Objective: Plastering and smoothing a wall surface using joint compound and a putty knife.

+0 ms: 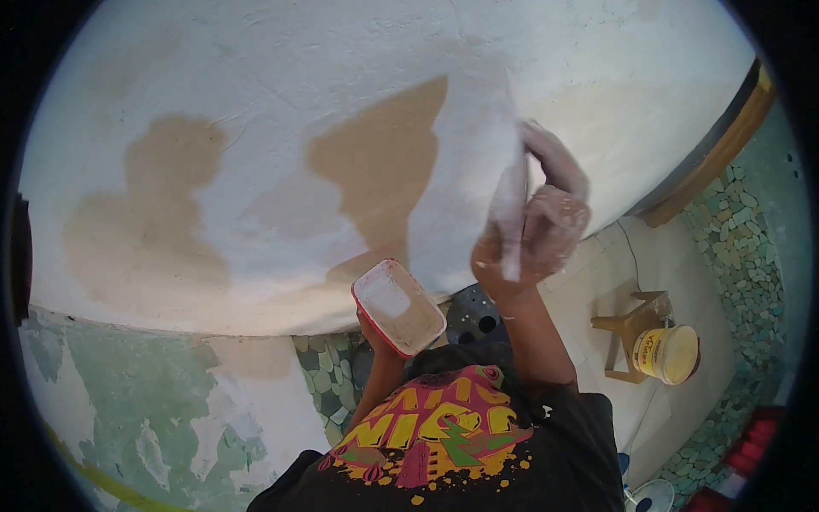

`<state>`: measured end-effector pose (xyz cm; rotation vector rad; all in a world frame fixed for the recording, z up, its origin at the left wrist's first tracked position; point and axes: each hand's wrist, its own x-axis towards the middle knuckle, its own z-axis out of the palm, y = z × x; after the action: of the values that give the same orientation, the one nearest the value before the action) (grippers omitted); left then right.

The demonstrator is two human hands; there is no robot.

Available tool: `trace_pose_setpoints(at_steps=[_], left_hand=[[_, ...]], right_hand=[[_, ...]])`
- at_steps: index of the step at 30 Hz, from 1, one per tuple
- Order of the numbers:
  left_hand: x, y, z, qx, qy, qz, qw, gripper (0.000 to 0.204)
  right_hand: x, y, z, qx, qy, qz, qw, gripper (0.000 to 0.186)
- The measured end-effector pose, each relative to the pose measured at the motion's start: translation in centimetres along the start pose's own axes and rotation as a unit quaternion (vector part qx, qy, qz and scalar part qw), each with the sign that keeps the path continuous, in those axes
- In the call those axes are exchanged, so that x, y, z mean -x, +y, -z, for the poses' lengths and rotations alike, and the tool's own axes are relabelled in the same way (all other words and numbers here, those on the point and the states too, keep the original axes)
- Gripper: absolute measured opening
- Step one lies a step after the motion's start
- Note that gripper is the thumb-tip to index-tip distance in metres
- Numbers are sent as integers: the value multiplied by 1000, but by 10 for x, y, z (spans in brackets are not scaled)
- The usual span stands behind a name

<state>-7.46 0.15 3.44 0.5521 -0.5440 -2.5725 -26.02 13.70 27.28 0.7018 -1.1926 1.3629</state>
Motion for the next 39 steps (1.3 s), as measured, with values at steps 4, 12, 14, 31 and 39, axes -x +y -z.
trace_pose_setpoints(at_steps=[4, 12, 14, 31, 39], left_hand=[[-3, -3, -4, 11, -1, 13, 1000, 76], [-6, -5, 9, 20, -55, 16, 998, 70], [-5, -5, 7, 9, -17, 7, 1000, 70], [-6, 0, -10, -30, 20, -14, 999, 66], [9, -12, -13, -3, -27, -46, 999, 67]], right_hand=[[-2, -4, -26, -6, -150, 54, 987, 19], [21, -36, -85, 142, -217, 82, 962, 38], [28, -36, -93, 171, -220, 61, 958, 39], [36, -42, -65, 183, -317, 33, 930, 42], [21, -73, -28, 131, -334, 8, 933, 38]])
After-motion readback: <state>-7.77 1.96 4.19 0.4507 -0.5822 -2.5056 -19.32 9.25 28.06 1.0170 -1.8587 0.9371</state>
